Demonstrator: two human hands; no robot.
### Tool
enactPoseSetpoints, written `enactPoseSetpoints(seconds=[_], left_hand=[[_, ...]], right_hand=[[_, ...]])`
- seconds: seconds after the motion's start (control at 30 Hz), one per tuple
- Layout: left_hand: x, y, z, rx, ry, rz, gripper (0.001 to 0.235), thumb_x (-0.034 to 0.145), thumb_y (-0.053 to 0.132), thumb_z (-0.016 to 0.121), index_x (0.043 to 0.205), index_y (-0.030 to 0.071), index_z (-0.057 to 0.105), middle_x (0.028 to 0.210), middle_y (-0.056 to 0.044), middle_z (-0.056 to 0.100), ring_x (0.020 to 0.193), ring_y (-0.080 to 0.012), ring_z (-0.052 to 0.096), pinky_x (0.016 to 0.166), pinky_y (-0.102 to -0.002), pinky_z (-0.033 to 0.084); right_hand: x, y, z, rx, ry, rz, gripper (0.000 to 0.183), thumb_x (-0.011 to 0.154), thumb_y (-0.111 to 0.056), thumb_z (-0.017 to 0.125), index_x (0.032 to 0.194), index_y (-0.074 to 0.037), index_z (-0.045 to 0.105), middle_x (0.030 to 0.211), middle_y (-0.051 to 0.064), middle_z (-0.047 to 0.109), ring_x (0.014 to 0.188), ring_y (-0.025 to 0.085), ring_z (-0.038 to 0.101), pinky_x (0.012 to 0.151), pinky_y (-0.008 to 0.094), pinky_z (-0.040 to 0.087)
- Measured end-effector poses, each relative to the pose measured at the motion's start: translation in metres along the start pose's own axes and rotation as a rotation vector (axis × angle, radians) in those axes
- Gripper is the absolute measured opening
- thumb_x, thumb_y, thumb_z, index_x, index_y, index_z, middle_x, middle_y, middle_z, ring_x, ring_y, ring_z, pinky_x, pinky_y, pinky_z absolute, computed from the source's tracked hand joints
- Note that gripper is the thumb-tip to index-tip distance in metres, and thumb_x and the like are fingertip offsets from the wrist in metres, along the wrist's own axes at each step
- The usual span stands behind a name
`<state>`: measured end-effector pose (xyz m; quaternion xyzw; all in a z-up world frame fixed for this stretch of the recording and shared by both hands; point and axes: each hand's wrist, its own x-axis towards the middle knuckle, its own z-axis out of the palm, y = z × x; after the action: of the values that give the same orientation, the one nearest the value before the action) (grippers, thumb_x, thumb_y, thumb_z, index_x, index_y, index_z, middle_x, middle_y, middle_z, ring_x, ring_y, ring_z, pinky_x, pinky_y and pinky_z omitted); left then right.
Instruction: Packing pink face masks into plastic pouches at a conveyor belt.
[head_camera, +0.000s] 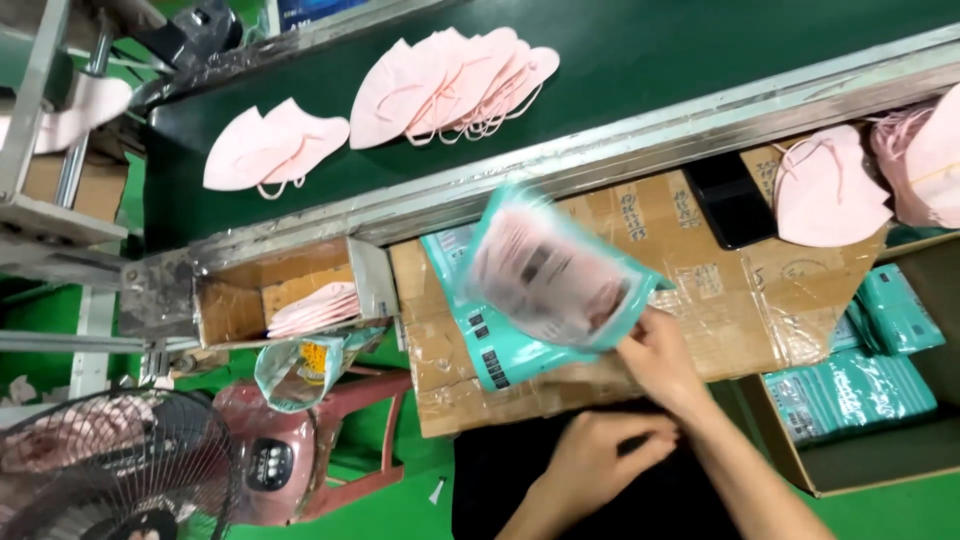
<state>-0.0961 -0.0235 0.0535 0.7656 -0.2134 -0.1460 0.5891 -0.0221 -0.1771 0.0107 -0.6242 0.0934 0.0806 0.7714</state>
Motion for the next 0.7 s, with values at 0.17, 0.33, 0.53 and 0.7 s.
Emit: enactPoseSetpoints(seconds=[0.17,0.33,0.53,0.7], left_hand=[[0.025,0.099,-0.079,0.553,0.598,0.36,0.033,0.083,0.002,0.073,0.116,-0.004,0.068,0.113,-0.021,0.073,0.107,-0.0401,0.07,0.096,-0.046,0.055],[0.031,0.073,-0.087,0.363,0.506,0.418,0.023,0.086,0.002,0.077,0.107,0.0,0.072,0.107,-0.014,0.077,0.098,-0.0317,0.076,0.089,-0.038,0.059],[0.007,0.025,-0.065,-0.305,0.888,0.017,0.016,0.091,-0.002,0.069,0.106,-0.003,0.073,0.091,-0.008,0.073,0.082,-0.008,0.067,0.073,-0.024,0.054],[0.004,0.04,-0.071,0.004,0.796,0.05,0.013,0.091,-0.001,0.068,0.102,-0.006,0.073,0.092,-0.006,0.075,0.071,-0.0049,0.058,0.06,-0.021,0.046]], right_hand=[[-0.037,-0.083,0.0,-0.78,-0.024,-0.388,0.021,0.084,-0.008,0.076,0.104,-0.003,0.073,0.092,0.007,0.072,0.078,0.018,0.069,0.065,0.033,0.057],[-0.046,-0.117,0.025,-0.916,-0.071,-0.788,0.021,0.08,-0.008,0.082,0.098,-0.005,0.073,0.087,0.008,0.067,0.075,0.023,0.068,0.066,0.035,0.055],[-0.036,-0.068,-0.007,-0.352,0.22,-0.546,0.02,0.093,0.004,0.068,0.113,0.003,0.065,0.11,0.004,0.063,0.096,0.012,0.057,0.087,0.024,0.046],[-0.029,-0.051,-0.017,0.057,0.181,-0.277,0.007,0.098,-0.001,0.065,0.104,0.002,0.067,0.099,0.002,0.069,0.089,0.007,0.064,0.082,0.022,0.052]])
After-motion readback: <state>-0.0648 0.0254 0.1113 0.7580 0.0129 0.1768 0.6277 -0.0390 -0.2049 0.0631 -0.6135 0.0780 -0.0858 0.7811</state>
